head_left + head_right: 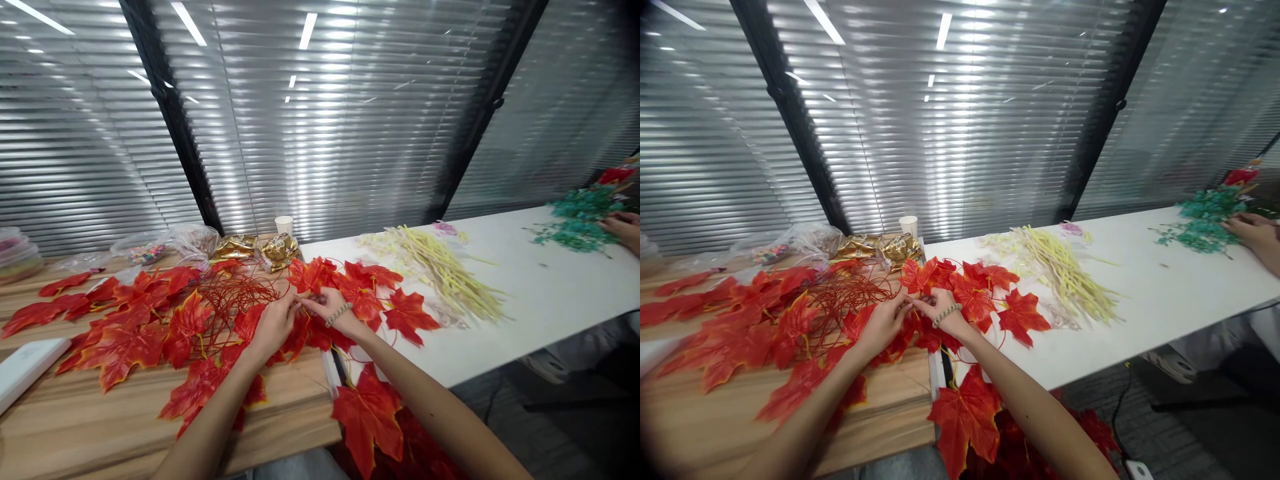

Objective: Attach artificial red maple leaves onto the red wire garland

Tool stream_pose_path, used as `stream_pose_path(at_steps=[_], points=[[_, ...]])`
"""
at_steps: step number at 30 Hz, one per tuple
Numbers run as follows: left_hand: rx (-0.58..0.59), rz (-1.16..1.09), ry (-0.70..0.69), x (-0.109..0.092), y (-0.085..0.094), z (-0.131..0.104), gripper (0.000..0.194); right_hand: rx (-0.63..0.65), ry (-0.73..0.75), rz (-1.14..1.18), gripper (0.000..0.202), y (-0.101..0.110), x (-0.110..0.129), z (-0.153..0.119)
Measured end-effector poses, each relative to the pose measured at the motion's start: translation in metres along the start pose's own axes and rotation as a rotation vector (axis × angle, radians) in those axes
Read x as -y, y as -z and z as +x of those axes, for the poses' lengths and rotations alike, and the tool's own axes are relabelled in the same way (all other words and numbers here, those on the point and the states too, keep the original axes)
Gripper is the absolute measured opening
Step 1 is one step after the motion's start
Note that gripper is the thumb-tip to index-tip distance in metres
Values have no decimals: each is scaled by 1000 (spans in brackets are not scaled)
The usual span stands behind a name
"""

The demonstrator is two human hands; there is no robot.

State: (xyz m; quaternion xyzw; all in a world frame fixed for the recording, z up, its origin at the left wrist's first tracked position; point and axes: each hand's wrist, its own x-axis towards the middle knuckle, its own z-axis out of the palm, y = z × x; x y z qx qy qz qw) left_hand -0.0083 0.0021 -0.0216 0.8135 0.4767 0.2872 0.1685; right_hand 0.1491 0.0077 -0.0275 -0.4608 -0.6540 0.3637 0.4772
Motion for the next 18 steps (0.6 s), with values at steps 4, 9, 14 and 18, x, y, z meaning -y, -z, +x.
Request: stream_pose_path(at_steps=[4, 9, 14, 18], points=[[12, 8, 5, 0, 0, 0, 15, -3, 6, 3, 30, 0, 0, 0], [16, 3, 23, -1, 0, -1, 14, 1, 8, -4, 29, 0, 0, 0], [15, -12, 20, -4, 1, -1, 14, 18, -1, 5, 27, 0, 1, -1], [25, -8, 35, -4, 2, -1, 13, 22, -12, 10, 27, 1, 3, -2]])
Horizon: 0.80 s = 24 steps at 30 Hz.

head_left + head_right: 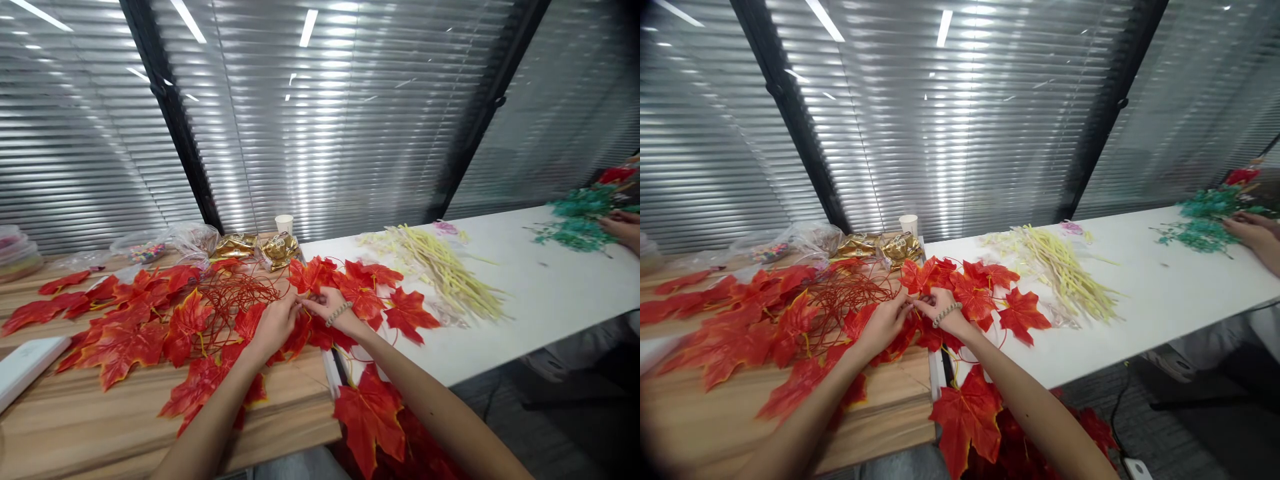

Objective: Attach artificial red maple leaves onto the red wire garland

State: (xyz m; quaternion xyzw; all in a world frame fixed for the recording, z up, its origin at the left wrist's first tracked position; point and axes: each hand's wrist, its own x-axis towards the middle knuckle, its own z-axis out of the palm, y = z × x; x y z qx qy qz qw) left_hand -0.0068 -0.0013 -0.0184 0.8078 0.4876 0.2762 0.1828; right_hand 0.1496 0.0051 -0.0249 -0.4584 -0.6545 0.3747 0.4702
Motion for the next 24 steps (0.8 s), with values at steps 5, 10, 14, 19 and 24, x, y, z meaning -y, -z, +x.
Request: stream_pose_path(at_steps=[5, 10, 14, 19, 24], points=[[6, 14, -7, 1, -1, 0, 12, 26, -4, 26, 25, 0, 0, 0], [4, 28, -23, 3, -2, 1, 12, 13, 1, 3, 24, -1, -5, 2], [9, 40, -37, 4, -3, 1, 12, 20, 21, -17, 22, -2, -9, 3], [19, 74, -40, 3, -3, 0, 12, 36, 23, -59, 22, -1, -8, 2], [47, 109, -42, 2, -2, 0, 13, 76, 33, -81, 18, -1, -9, 2]])
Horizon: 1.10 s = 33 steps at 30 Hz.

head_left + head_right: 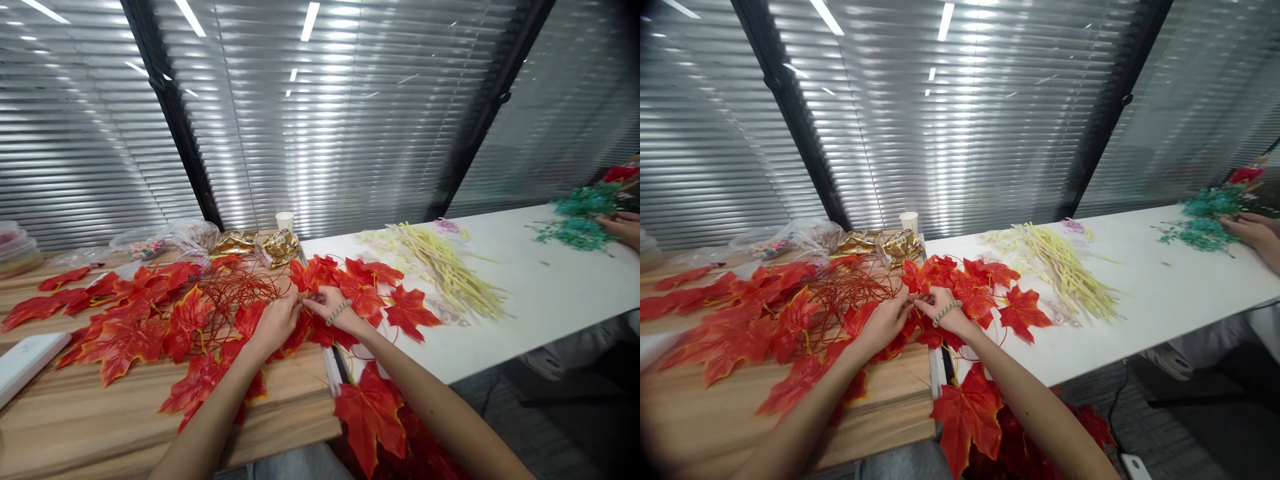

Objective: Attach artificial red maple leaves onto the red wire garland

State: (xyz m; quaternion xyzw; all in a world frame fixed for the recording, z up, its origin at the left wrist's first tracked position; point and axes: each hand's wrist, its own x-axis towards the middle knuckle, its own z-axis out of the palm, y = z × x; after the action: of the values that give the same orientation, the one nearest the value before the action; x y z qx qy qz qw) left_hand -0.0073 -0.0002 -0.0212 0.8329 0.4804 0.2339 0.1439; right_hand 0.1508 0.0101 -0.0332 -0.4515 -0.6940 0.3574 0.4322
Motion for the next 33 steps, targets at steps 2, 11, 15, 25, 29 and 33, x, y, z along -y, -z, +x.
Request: stream_pose_path(at_steps=[2, 11, 15, 25, 29, 33], points=[[15, 29, -8, 0, 0, 0, 14, -1, 4, -27, 17, 0, 0, 0], [54, 135, -9, 1, 0, 0, 16, 17, -3, -129, 18, 2, 9, -3], [37, 77, -2, 2, -1, 0, 15, 10, 8, -126, 18, 2, 7, -2], [-55, -170, 12, 5, -2, 2, 15, -26, 19, -14, 19, 1, 2, -1], [-63, -232, 1, 5, -1, 3, 20, -88, 19, -25, 21, 2, 3, 0], [-75, -250, -13, 1, 0, 3, 22, -66, 49, 54, 23, 2, 3, 1]])
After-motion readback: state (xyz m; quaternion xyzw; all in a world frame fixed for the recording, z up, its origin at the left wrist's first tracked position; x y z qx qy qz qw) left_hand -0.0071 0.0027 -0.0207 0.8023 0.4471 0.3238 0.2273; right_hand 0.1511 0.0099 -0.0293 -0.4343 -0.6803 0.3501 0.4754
